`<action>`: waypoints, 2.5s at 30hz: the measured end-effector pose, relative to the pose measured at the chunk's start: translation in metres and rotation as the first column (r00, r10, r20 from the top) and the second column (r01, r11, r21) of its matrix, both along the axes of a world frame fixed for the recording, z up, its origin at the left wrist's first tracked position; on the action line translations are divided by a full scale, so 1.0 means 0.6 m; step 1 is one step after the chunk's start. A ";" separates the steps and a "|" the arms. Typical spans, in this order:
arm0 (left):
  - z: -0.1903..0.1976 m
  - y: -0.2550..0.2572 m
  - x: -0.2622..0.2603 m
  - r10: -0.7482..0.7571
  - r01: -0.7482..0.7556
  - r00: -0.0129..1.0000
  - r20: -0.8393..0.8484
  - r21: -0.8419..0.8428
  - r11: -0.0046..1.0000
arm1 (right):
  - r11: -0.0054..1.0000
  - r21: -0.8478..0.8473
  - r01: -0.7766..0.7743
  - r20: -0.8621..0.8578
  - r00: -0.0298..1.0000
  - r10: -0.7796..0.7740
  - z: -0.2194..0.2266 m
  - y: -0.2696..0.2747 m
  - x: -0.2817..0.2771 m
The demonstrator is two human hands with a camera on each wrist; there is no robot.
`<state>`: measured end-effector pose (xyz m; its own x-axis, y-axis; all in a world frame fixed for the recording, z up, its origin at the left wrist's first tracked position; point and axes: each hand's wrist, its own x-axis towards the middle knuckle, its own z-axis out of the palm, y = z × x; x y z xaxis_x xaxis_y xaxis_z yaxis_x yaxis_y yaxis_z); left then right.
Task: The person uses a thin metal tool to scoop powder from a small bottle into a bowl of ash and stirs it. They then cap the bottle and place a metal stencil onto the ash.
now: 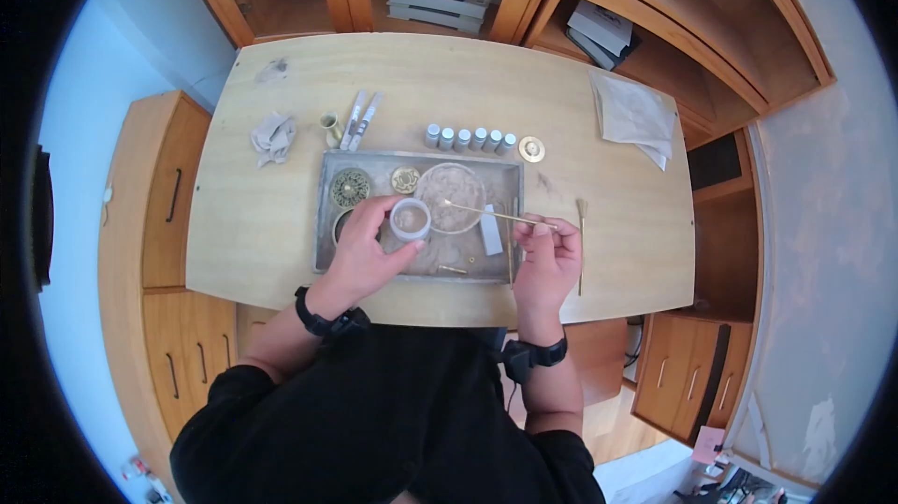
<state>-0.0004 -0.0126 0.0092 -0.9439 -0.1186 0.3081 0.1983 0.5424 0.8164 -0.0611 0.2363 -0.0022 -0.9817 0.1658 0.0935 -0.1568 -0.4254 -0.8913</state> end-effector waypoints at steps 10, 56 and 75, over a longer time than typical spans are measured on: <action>-0.001 0.002 0.001 -0.019 0.019 1.000 0.011 0.001 1.000 | 0.989 0.086 -0.119 -0.163 0.978 0.132 0.037 -0.012 0.027; 0.007 -0.007 -0.006 -0.014 0.011 0.997 0.071 0.042 0.999 | 0.996 -0.088 -0.027 -0.031 0.999 0.025 0.027 0.009 0.008; -0.002 -0.006 -0.013 0.011 -0.011 1.000 0.005 0.015 1.000 | 0.995 0.095 0.036 -0.217 0.976 -0.015 0.035 -0.008 0.020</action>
